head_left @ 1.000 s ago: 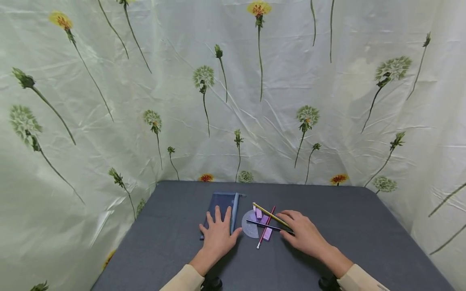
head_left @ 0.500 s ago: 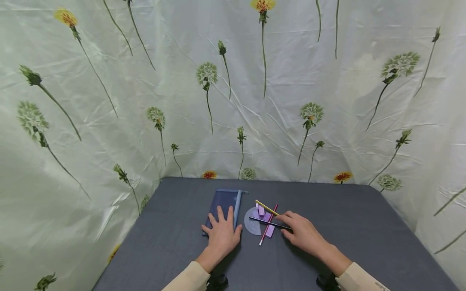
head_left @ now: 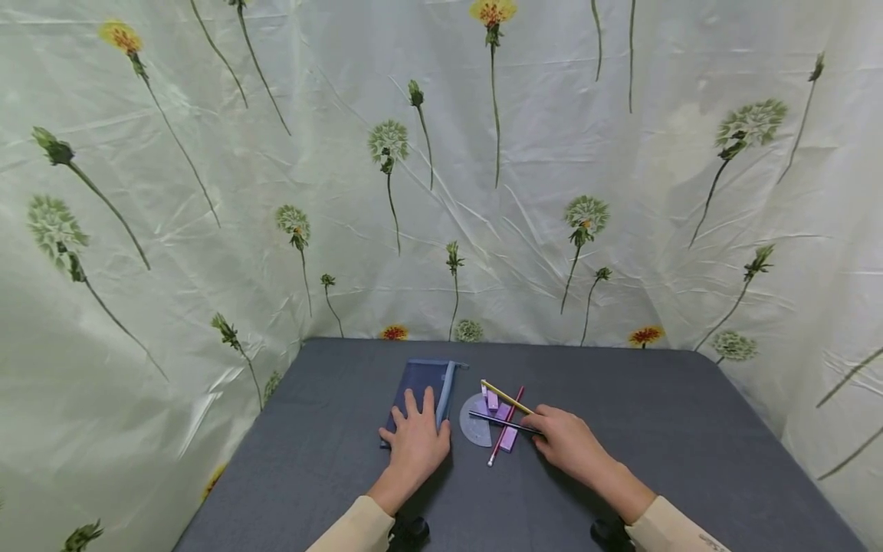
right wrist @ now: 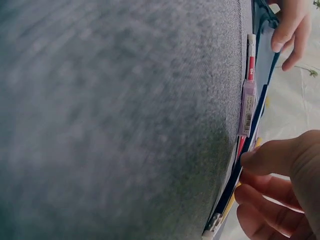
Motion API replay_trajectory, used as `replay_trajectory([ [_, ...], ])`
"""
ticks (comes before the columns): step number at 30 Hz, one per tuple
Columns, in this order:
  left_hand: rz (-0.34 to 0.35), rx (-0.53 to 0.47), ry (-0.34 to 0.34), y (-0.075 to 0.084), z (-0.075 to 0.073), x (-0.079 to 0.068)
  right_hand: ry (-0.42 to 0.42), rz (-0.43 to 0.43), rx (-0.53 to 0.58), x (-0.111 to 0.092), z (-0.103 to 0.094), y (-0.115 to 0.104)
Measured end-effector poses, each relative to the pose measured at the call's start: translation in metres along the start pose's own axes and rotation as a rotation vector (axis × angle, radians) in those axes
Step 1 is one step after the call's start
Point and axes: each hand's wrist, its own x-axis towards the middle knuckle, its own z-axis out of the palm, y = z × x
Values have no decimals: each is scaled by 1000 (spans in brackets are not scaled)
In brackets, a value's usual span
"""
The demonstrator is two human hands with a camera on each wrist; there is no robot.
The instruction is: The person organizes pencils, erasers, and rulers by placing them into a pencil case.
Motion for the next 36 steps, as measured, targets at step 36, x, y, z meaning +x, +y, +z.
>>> replay_trajectory([
  [36, 131, 37, 263, -13, -31, 23, -83, 42, -25, 17, -2, -9],
])
